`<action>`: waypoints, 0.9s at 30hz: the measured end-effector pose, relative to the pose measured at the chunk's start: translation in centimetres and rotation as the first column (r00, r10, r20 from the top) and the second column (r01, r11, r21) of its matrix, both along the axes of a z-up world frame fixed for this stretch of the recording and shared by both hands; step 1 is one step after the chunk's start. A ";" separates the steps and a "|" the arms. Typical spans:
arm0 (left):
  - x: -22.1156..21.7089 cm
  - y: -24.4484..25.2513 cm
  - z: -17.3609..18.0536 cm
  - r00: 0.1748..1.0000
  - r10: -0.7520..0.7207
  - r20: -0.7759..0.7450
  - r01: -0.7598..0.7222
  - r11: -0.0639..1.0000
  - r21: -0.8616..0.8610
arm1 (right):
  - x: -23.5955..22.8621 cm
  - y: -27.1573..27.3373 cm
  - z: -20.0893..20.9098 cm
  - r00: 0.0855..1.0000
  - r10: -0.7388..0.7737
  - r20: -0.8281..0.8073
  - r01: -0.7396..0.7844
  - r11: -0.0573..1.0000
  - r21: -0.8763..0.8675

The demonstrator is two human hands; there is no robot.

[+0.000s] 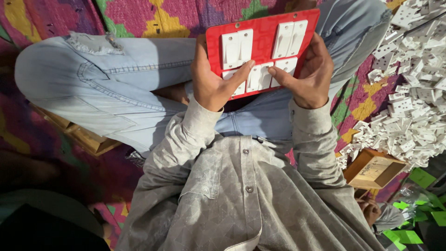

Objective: The person assembles white electrical switches and sockets onto a red rectangular board. They repeatedly flip the board to access the back, insert small metal pins into the terminals, and press the white components into place. The person works on one board at a time while sitting on a colorful mat.

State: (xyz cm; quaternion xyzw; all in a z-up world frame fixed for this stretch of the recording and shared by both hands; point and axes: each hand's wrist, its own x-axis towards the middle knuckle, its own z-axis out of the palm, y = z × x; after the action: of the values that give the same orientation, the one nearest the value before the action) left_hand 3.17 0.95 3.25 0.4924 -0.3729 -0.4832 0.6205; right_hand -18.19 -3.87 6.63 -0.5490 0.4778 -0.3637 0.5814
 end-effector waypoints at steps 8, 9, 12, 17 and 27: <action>0.2 0.0 0.7 0.997 0.005 0.080 -0.005 1.000 0.004 | 0.0 0.0 -0.2 0.999 0.015 -0.039 -0.017 0.998 -0.053; 0.3 0.1 0.8 0.995 0.006 0.097 -0.006 1.000 0.005 | 0.1 0.0 -0.3 0.999 0.011 -0.033 -0.012 0.999 -0.047; 0.3 0.2 0.9 0.992 0.010 0.124 -0.011 1.000 0.003 | 0.2 0.1 -0.3 1.000 -0.010 -0.006 0.009 1.000 -0.029; 0.2 0.3 0.8 0.997 0.008 0.076 -0.010 1.000 0.023 | -0.1 0.4 -0.5 1.000 -0.011 0.022 0.011 1.000 -0.005; 0.0 0.3 -0.3 1.000 0.019 -0.008 -0.019 1.000 0.022 | 2.7 0.0 1.5 0.995 -0.055 -0.077 0.042 0.986 -0.161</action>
State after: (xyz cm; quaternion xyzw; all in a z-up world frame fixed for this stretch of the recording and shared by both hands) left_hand 3.20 1.29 2.95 0.5006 -0.3603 -0.4834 0.6212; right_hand -15.51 -3.91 8.14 -0.5964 0.4837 -0.3919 0.5067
